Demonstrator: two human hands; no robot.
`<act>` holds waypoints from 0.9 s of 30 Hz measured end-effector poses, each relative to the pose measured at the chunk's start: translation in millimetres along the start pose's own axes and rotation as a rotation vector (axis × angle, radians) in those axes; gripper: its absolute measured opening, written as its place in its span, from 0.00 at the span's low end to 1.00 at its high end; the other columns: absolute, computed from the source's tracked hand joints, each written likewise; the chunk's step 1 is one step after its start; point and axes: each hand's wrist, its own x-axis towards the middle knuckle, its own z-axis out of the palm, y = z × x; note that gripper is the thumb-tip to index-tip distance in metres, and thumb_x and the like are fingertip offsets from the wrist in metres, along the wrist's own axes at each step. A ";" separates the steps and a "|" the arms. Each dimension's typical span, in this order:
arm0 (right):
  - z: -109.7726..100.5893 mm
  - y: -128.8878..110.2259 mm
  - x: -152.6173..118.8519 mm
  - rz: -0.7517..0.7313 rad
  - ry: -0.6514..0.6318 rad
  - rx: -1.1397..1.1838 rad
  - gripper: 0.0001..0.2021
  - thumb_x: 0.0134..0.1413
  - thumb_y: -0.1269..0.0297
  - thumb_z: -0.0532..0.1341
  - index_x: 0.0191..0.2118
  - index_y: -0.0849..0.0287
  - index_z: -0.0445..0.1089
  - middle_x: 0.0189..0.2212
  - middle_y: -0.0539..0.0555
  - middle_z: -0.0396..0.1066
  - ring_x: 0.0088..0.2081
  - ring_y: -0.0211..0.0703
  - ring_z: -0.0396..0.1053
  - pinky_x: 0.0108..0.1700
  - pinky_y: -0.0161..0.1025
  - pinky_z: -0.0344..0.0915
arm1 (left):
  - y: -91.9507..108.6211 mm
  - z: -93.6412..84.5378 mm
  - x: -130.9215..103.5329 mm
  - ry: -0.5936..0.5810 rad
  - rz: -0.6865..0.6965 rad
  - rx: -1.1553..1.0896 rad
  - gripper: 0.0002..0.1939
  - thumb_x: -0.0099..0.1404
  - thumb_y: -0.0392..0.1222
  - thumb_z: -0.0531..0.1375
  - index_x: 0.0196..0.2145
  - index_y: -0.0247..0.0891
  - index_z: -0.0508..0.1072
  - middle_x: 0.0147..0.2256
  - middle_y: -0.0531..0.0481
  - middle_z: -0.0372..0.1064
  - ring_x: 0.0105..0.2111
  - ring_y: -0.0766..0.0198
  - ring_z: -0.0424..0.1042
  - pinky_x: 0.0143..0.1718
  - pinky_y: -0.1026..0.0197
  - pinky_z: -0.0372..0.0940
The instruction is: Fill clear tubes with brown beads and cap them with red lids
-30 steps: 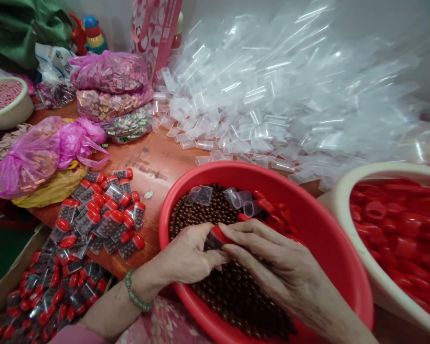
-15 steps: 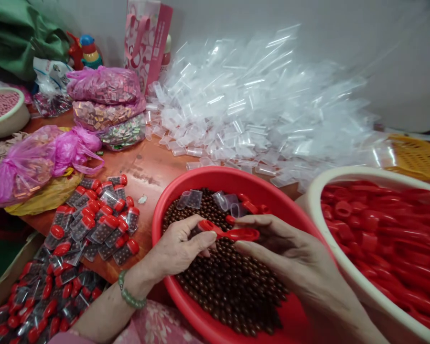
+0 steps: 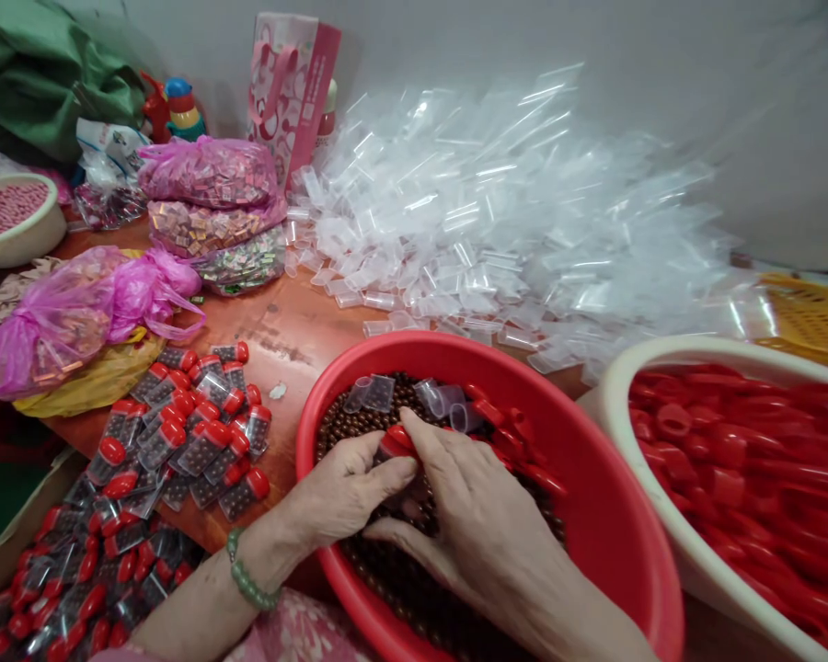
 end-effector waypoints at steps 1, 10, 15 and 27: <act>3.8 -1.0 0.5 -0.016 0.038 -0.044 0.38 0.59 0.53 0.57 0.66 0.70 0.42 0.45 0.71 0.72 0.45 0.60 0.72 0.43 0.53 0.69 | 0.1 0.4 -0.2 -0.007 0.009 -0.016 0.27 0.55 0.60 0.65 0.40 0.32 0.71 0.30 0.52 0.64 0.30 0.69 0.63 0.34 0.65 0.59; 5.1 -0.7 2.3 -0.002 0.061 0.040 0.35 0.56 0.57 0.58 0.65 0.69 0.48 0.44 0.69 0.73 0.43 0.58 0.73 0.41 0.52 0.70 | -4.1 -1.0 -0.4 -0.040 -0.014 0.006 0.23 0.58 0.56 0.63 0.40 0.33 0.70 0.28 0.52 0.64 0.26 0.70 0.64 0.29 0.66 0.60; -4.4 7.1 3.3 0.175 0.015 0.437 0.23 0.62 0.57 0.56 0.61 0.55 0.61 0.51 0.59 0.73 0.50 0.49 0.73 0.47 0.43 0.73 | -2.7 -1.2 0.3 -0.017 0.081 0.126 0.15 0.63 0.49 0.58 0.37 0.33 0.68 0.28 0.53 0.63 0.27 0.70 0.63 0.32 0.65 0.59; -2.4 5.4 3.3 0.301 0.130 0.525 0.13 0.61 0.63 0.59 0.49 0.56 0.73 0.42 0.56 0.78 0.40 0.45 0.77 0.45 0.41 0.74 | -2.5 1.1 -2.7 0.048 0.155 0.337 0.08 0.66 0.42 0.54 0.35 0.35 0.66 0.30 0.53 0.61 0.30 0.68 0.60 0.34 0.63 0.58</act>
